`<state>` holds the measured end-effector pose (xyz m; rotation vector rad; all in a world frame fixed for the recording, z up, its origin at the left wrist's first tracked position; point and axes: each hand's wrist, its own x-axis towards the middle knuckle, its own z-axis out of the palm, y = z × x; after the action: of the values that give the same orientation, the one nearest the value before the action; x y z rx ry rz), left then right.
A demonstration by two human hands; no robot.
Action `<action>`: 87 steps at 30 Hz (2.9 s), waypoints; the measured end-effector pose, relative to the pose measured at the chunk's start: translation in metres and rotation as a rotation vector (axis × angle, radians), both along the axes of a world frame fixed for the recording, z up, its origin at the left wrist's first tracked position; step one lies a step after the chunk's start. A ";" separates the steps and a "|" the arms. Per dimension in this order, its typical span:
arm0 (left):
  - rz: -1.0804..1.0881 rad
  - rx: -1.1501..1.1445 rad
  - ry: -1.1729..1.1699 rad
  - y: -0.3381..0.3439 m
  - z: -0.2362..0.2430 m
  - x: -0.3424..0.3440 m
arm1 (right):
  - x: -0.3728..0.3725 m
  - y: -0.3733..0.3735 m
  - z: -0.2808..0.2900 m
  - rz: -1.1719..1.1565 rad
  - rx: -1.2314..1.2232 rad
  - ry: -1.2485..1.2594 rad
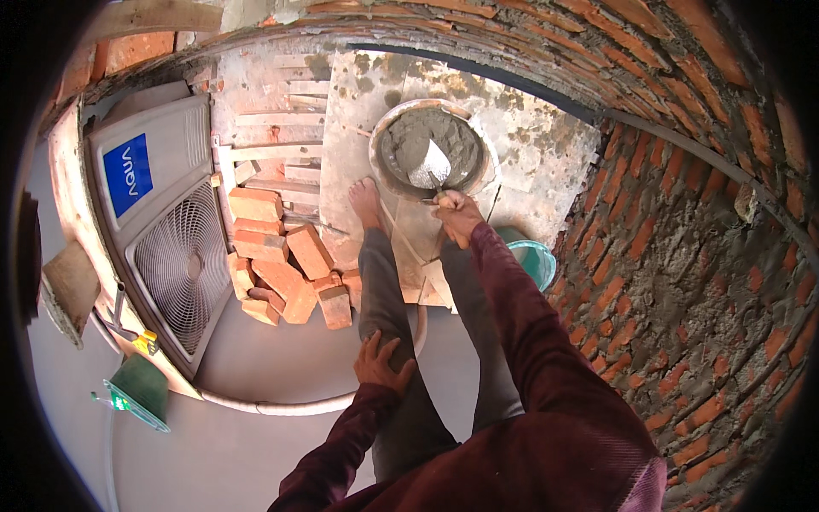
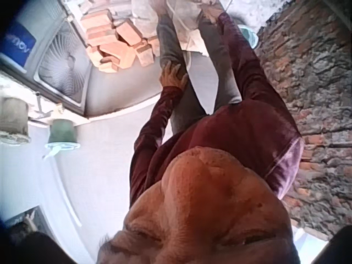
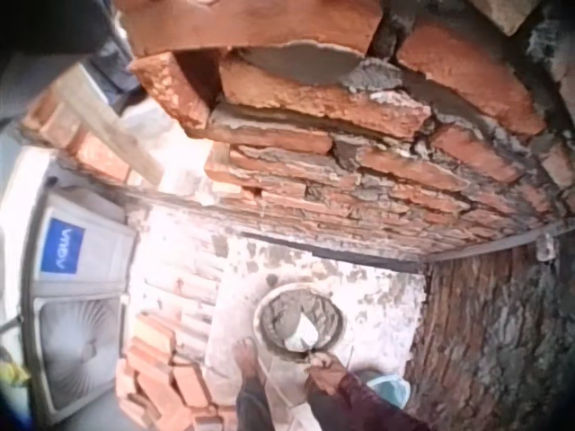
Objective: The person builds a brick wall by applying mortar with a trowel, placing bricks on the mortar bed, and using a trowel handle to tap the bricks into alignment with a guide string.
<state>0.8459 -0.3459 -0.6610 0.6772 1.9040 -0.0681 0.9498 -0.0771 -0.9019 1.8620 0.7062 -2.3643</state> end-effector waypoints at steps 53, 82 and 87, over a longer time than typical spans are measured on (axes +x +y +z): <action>-0.204 1.744 0.996 0.370 0.633 -0.552 | -0.322 0.170 1.111 0.832 2.073 -0.384; -0.178 1.854 0.953 0.379 0.627 -0.566 | -0.389 0.198 1.065 1.750 1.882 0.507; -0.194 1.830 0.962 0.380 0.628 -0.566 | -0.446 0.247 1.052 1.609 1.366 0.476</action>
<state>0.2800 0.0341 -0.0333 2.2924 2.3519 1.6628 0.5036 0.1697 0.1499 -0.0046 2.7074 -0.9634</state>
